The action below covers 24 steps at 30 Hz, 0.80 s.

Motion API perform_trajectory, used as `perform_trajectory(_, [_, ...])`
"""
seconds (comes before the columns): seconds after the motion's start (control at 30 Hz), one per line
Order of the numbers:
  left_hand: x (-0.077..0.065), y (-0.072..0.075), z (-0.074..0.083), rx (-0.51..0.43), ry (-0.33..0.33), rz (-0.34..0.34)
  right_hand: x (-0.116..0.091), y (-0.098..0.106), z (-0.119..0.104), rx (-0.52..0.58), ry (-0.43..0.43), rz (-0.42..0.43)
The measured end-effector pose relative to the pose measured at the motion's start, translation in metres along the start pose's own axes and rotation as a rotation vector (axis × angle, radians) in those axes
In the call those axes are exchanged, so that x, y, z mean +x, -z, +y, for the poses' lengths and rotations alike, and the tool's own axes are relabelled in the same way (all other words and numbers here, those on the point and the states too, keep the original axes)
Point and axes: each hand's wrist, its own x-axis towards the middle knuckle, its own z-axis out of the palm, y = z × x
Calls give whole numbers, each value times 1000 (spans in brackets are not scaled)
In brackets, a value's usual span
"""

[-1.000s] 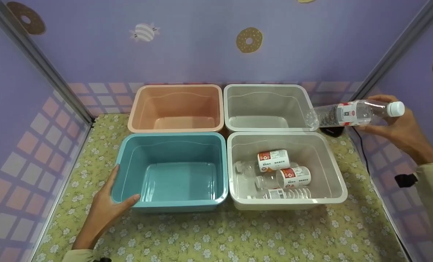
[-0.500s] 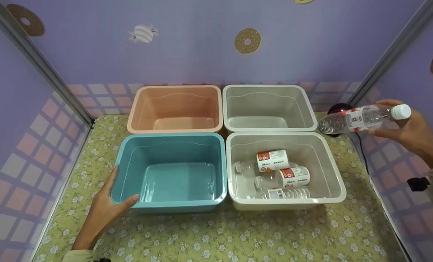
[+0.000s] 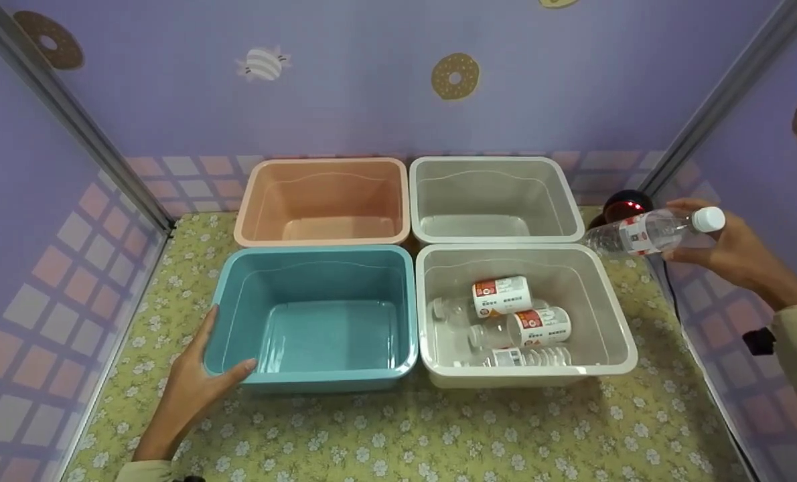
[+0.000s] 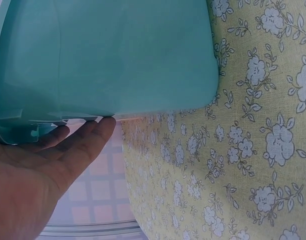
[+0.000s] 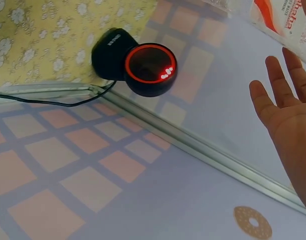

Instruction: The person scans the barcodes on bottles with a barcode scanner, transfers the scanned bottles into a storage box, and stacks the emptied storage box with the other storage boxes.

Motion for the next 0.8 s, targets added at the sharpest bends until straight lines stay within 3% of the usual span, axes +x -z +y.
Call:
perform_trajectory(0.17, [0,0,-1,-12,-5,6,3,-5,7,-36,4,-34])
perform_trajectory(0.3, [-1,0,-2,-5,-5,11,3,-10,8,-65,-52,-61])
perform_trajectory(0.8, [-1,-2,-2,-11,-28,25,8,-23,28,-80,-109,-137])
